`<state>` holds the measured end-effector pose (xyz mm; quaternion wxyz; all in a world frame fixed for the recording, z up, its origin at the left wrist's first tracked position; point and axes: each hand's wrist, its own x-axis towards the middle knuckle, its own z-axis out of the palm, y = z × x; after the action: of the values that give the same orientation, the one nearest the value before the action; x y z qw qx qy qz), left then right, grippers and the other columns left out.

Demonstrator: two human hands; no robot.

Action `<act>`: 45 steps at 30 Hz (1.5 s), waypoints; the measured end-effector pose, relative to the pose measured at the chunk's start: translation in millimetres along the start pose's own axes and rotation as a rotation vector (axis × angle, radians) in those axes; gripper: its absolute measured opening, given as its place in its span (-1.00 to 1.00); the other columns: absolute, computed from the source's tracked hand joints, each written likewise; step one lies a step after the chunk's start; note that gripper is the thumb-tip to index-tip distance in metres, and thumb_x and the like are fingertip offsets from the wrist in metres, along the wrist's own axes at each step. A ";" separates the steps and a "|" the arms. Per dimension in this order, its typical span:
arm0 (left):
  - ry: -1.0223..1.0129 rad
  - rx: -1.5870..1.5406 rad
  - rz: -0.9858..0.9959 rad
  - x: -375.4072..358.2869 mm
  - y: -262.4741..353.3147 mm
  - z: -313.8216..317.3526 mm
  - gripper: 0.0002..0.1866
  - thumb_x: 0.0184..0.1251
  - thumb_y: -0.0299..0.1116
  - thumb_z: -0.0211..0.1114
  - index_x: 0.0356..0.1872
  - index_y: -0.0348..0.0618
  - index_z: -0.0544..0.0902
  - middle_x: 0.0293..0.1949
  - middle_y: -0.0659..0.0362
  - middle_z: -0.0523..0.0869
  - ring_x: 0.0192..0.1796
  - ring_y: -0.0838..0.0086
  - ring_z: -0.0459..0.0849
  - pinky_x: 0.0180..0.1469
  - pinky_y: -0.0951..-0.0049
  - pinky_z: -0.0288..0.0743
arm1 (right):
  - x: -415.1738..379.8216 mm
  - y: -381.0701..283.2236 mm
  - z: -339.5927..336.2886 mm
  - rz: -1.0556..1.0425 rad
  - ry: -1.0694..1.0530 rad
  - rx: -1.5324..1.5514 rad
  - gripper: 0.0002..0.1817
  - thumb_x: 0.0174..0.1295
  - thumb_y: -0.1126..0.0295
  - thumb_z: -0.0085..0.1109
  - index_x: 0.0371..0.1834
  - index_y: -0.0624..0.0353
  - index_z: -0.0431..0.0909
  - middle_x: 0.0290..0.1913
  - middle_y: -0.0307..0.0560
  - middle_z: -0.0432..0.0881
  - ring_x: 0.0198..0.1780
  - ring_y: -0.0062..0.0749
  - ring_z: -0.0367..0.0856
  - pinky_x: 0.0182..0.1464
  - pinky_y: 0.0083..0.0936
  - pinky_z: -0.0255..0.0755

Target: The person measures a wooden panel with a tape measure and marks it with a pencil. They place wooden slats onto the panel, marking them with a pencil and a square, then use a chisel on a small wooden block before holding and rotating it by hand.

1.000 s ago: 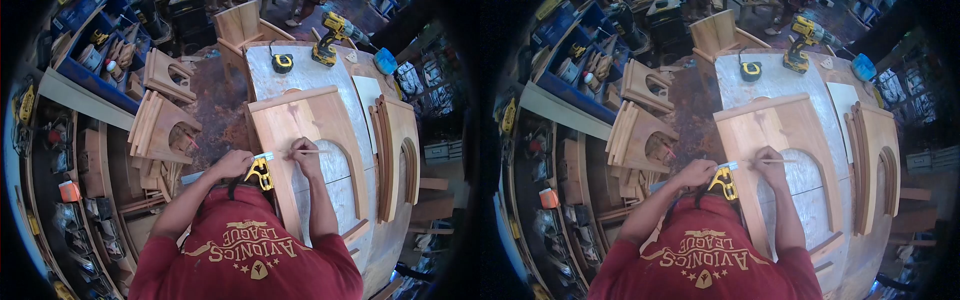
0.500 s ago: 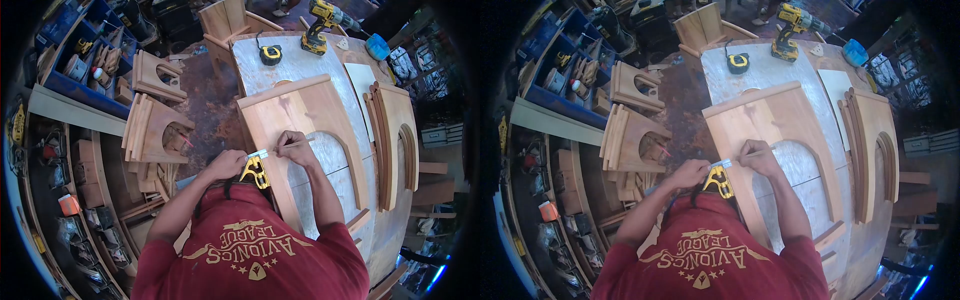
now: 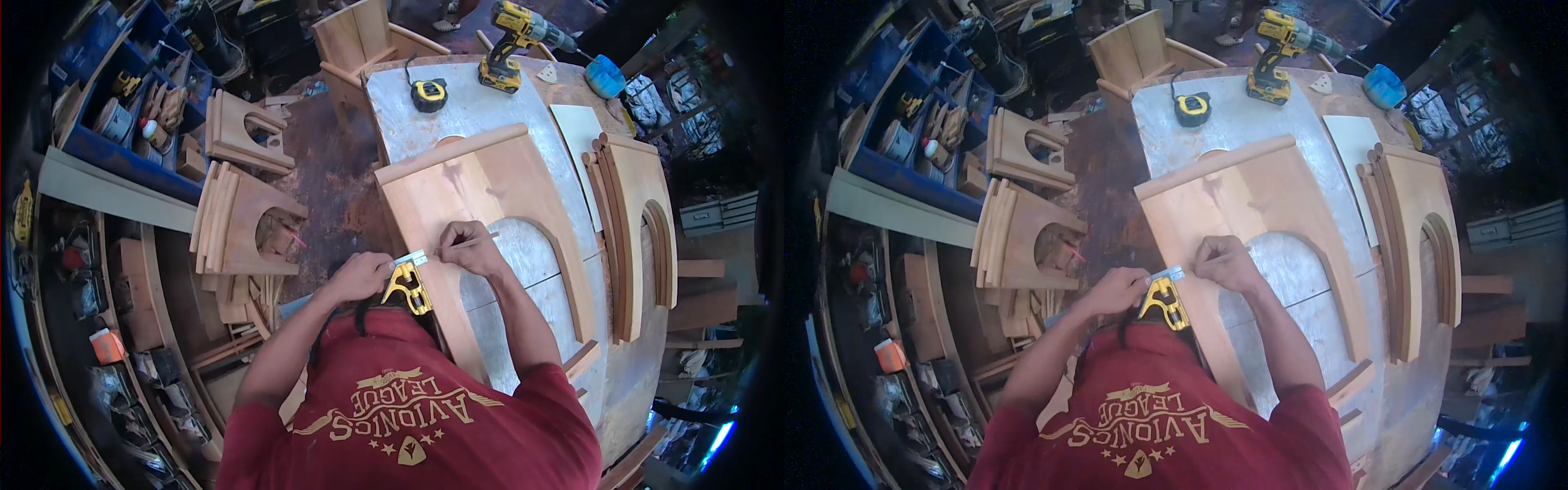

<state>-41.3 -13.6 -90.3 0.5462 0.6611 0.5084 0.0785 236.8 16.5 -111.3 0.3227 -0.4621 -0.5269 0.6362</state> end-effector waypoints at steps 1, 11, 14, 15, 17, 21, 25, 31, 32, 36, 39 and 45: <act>-0.002 0.001 0.001 0.7 -1.2 0.6 -0.65 0.57 -0.23 0.05 -0.17 -0.30 0.69 -0.52 0.01 0.71 -0.40 0.20 0.75 -0.21 0.16 0.57 | 0.5 1.8 -1.7 0.019 -0.015 -0.009 -0.85 0.00 0.57 0.43 -0.54 0.20 0.59 -0.49 -0.27 0.66 -0.44 -0.68 0.55 -0.38 -0.62 0.42; -0.022 -0.010 -0.023 -1.7 -7.1 6.7 -0.64 0.58 -0.20 0.05 -0.16 -0.29 0.70 -0.52 0.02 0.74 -0.38 0.21 0.78 -0.20 0.15 0.60 | -1.6 4.3 0.8 0.055 0.034 -0.078 -0.87 -0.04 0.56 0.43 -0.58 0.19 0.62 -0.51 -0.26 0.67 -0.45 -0.66 0.56 -0.39 -0.60 0.43; 0.003 0.001 0.008 -2.1 -2.8 2.2 -0.62 0.58 -0.18 0.05 -0.21 -0.29 0.69 -0.52 0.01 0.74 -0.38 0.21 0.78 -0.20 0.15 0.59 | 5.5 1.8 0.0 0.044 0.040 -0.059 -0.88 -0.05 0.58 0.42 -0.58 0.19 0.62 -0.50 -0.23 0.68 -0.44 -0.63 0.58 -0.38 -0.59 0.44; 0.001 -0.001 0.018 -2.0 -3.3 1.1 -0.63 0.57 -0.18 0.05 -0.22 -0.29 0.69 -0.52 0.02 0.74 -0.38 0.22 0.78 -0.21 0.15 0.59 | 3.3 -0.4 1.4 0.049 0.040 -0.048 -0.88 -0.05 0.59 0.42 -0.58 0.19 0.63 -0.50 -0.21 0.69 -0.43 -0.61 0.59 -0.37 -0.59 0.45; -0.004 -0.010 0.021 -5.3 -4.2 4.2 -0.63 0.57 -0.18 0.05 -0.22 -0.28 0.69 -0.52 0.04 0.73 -0.40 0.23 0.77 -0.22 0.16 0.58 | 0.6 -8.1 -2.4 -0.013 -0.012 -0.013 -0.88 -0.02 0.61 0.37 -0.55 0.18 0.60 -0.48 -0.19 0.66 -0.44 -0.56 0.59 -0.36 -0.56 0.48; 0.053 -0.039 0.071 -16.3 -14.4 2.2 -0.66 0.59 -0.20 0.08 -0.27 -0.26 0.66 -0.57 0.15 0.66 -0.49 0.41 0.65 -0.35 0.28 0.51 | -19.5 -1.3 -15.8 -0.108 0.165 0.395 -0.84 0.05 0.61 0.29 -0.51 0.13 0.50 -0.46 -0.17 0.57 -0.42 -0.45 0.59 -0.31 -0.45 0.52; 0.083 -0.202 -0.028 -68.5 -48.7 -7.4 -0.63 0.63 -0.17 0.06 -0.29 -0.25 0.63 -0.58 0.22 0.64 -0.54 0.51 0.60 -0.43 0.37 0.47 | -86.2 12.3 -28.3 -0.117 0.304 0.791 -0.77 0.16 0.35 0.28 -0.51 0.08 0.39 -0.49 -0.17 0.46 -0.41 -0.32 0.51 -0.29 -0.29 0.48; 0.370 -0.450 -0.159 -139.6 -98.8 -4.7 -0.68 0.68 -0.22 0.05 -0.22 -0.18 0.67 -0.57 0.35 0.60 -0.60 0.70 0.46 -0.55 0.58 0.30 | -145.4 11.8 -20.2 0.013 0.574 0.653 -0.74 0.32 0.23 0.20 -0.46 0.12 0.48 -0.53 -0.22 0.41 -0.49 -0.39 0.39 -0.36 -0.36 0.38; 0.410 -0.528 -0.201 -151.2 -96.3 -5.6 -0.69 0.68 -0.24 0.05 -0.20 -0.18 0.67 -0.57 0.36 0.59 -0.61 0.71 0.45 -0.56 0.60 0.29 | -150.8 2.6 -18.4 0.102 0.611 0.535 -0.76 0.34 0.25 0.20 -0.43 0.14 0.52 -0.53 -0.24 0.43 -0.51 -0.44 0.39 -0.38 -0.41 0.37; 0.521 -0.633 -0.096 -152.3 -62.4 -3.6 -0.72 0.70 -0.25 0.05 -0.13 -0.18 0.66 -0.52 0.35 0.59 -0.59 0.72 0.43 -0.57 0.61 0.27 | -148.8 -30.3 16.7 0.108 0.601 -0.114 -0.83 0.38 0.35 0.27 -0.25 0.24 0.67 -0.49 -0.28 0.55 -0.56 -0.62 0.39 -0.47 -0.59 0.31; 0.508 -0.702 0.101 -123.6 -7.1 -7.9 -0.74 0.70 -0.25 0.05 -0.05 -0.20 0.63 -0.46 0.32 0.61 -0.54 0.73 0.46 -0.52 0.63 0.31 | -141.6 -54.5 58.1 0.041 0.433 -0.254 -0.71 0.27 0.26 0.44 -0.12 0.26 0.71 -0.42 -0.26 0.64 -0.38 -0.63 0.56 -0.33 -0.56 0.44; 0.430 -0.970 0.462 -63.8 120.8 27.2 -0.77 0.72 -0.26 0.00 -0.03 -0.20 0.54 -0.33 0.22 0.66 -0.39 0.63 0.57 -0.30 0.58 0.50 | -163.7 -84.5 118.5 -0.334 0.435 -0.452 -0.50 0.21 0.09 0.49 0.03 0.26 0.67 -0.16 0.02 0.75 -0.18 -0.13 0.76 -0.09 -0.27 0.61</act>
<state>17.5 -65.6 24.7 0.6398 0.3980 0.3565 0.5524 180.0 -154.5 13.2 0.4165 -0.5539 -0.6415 0.3290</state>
